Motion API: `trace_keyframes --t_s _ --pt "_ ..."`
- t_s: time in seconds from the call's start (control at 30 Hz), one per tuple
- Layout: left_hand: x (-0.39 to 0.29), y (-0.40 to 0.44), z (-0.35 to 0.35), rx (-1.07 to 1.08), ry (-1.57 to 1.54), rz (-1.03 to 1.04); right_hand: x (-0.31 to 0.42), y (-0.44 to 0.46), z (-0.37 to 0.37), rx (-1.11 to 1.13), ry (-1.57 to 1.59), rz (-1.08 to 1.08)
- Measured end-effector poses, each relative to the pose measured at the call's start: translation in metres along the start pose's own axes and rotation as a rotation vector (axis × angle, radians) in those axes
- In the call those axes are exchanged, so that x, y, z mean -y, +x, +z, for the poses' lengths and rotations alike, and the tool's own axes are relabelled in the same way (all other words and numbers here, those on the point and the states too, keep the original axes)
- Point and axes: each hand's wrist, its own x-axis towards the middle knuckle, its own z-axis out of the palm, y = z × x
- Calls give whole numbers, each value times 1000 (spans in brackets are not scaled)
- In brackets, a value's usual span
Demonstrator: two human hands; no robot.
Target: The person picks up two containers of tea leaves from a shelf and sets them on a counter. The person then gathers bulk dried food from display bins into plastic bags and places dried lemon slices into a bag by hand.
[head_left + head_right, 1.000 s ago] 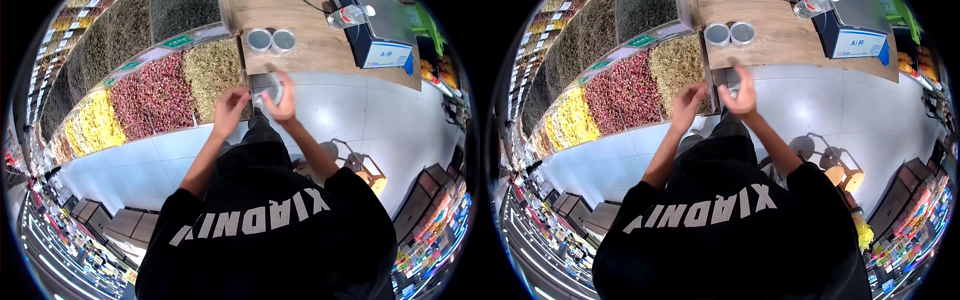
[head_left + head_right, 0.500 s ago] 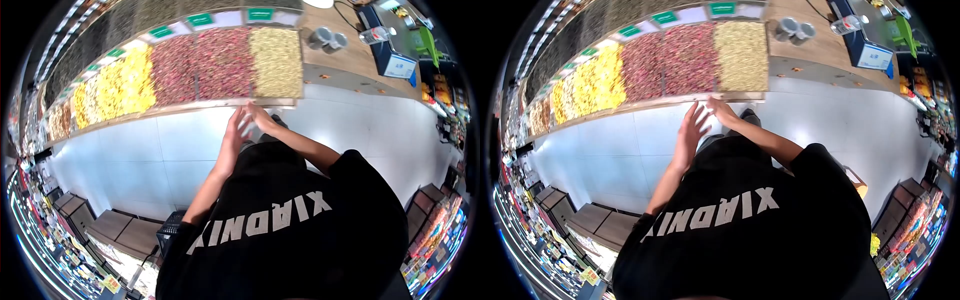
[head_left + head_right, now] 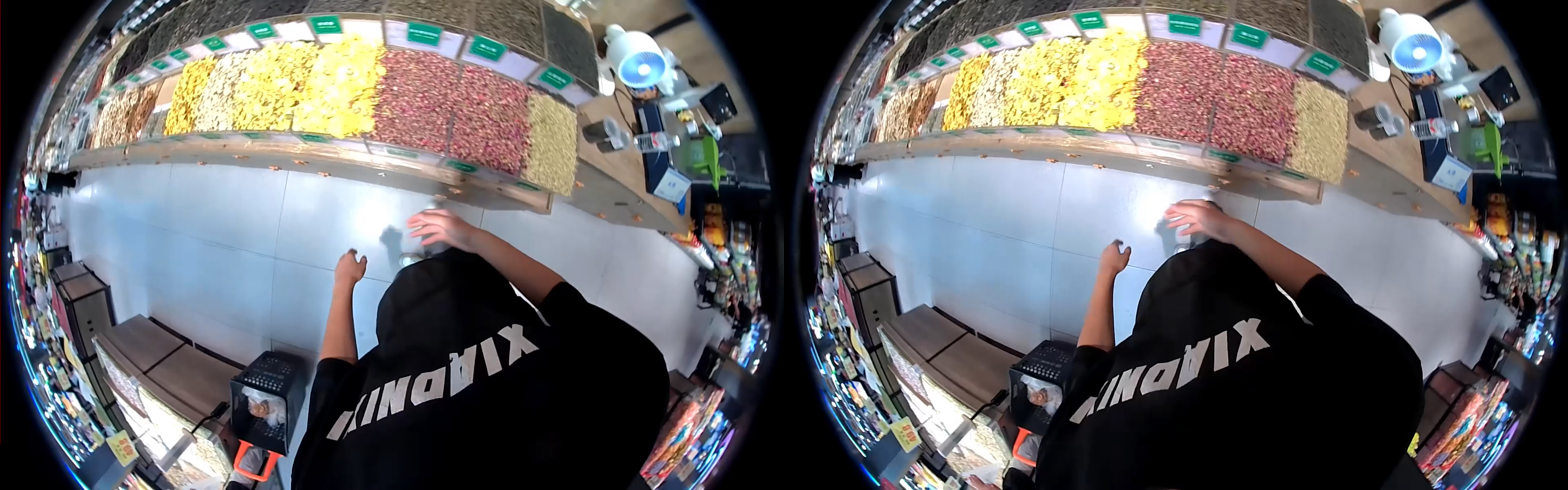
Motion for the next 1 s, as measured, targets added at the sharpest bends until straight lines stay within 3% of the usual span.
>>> trace_keyframes --t_s 0.07,0.1,0.13,0.17,0.2,0.23,0.3,0.37,0.47,0.53,0.57,0.63,0.73,0.8,0.83,0.9,0.93,1.0 --pt "39 -4 28 -10 -345 -177 -44 28 -54 -250 -334 -3" --pt "83 7 76 -55 -475 -232 -79 39 -93 -400 -622 -72" --pt "86 -9 78 22 -707 -336 -104 39 -126 -529 -819 -52" --pt "88 -24 83 -1 -757 -373 -127 35 -159 -537 -1014 160" --pt "94 -36 92 -8 -713 -388 -149 23 -178 -563 -1211 173" --pt "100 -50 92 9 -658 -316 -198 21 -222 -533 -1354 358" --pt "109 -77 83 39 -574 -199 -177 -2 -216 -441 -1062 691" --pt "122 -91 55 117 -666 -186 -158 22 -205 -281 -1019 943" --pt "124 -91 -25 302 -1195 -355 -113 106 -131 -378 -771 866" --pt "126 -71 -82 439 -1757 -555 -133 205 -102 -423 7 894" --pt "128 -57 -106 493 -1993 -656 -116 245 -79 -378 -87 802" --pt "139 -36 -132 524 -2138 -713 -66 311 -32 -271 -623 520" --pt "171 -18 -143 223 -1225 -352 10 384 16 -237 -839 346" --pt "181 -11 -155 94 -1119 -416 37 416 34 -234 -902 307" --pt "182 -3 -162 60 -1322 -579 45 430 37 -238 -932 308" --pt "205 18 -169 28 -1234 -553 58 453 50 -247 -992 323" --pt "247 28 -129 31 -942 -375 63 463 57 -253 -1026 335" --pt "280 46 -143 -1 -910 -359 66 485 72 -258 -1075 366"
